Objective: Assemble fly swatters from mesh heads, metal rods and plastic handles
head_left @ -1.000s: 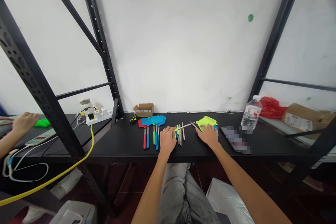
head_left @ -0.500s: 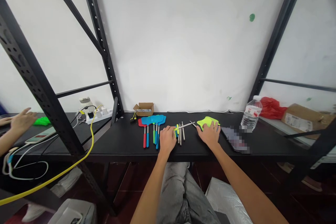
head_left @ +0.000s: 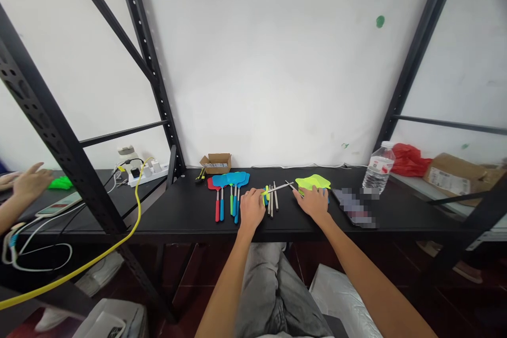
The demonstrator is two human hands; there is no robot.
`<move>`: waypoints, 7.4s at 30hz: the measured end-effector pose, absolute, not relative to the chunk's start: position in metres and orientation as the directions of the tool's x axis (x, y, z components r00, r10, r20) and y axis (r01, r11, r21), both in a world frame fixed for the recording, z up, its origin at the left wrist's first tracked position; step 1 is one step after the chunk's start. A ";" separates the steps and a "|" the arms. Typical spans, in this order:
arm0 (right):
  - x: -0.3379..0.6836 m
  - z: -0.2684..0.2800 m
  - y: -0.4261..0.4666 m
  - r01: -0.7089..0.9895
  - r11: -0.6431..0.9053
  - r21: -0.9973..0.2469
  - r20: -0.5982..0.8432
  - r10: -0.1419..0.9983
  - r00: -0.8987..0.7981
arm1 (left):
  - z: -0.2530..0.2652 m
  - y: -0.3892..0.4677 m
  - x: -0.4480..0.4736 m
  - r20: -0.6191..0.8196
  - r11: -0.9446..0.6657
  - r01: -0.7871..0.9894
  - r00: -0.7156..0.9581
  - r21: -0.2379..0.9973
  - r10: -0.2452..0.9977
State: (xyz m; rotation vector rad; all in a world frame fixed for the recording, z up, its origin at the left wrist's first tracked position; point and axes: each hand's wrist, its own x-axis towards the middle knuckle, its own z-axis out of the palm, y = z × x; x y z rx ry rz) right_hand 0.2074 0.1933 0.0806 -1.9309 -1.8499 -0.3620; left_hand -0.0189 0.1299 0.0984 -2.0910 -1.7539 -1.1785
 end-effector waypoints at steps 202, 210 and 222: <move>0.193 0.082 0.164 -0.270 0.293 -0.917 0.231 0.944 0.238 | 0.105 0.124 -0.017 0.582 -0.299 0.911 0.083 0.285 0.809; 0.194 0.081 0.165 -0.271 0.280 -0.921 0.225 0.950 0.219 | 0.103 0.123 -0.017 0.565 -0.299 0.927 0.125 0.227 0.815; 0.201 0.080 0.164 -0.254 0.277 -0.927 0.269 0.961 0.065 | 0.105 0.119 -0.016 0.525 -0.299 0.916 0.120 0.269 0.843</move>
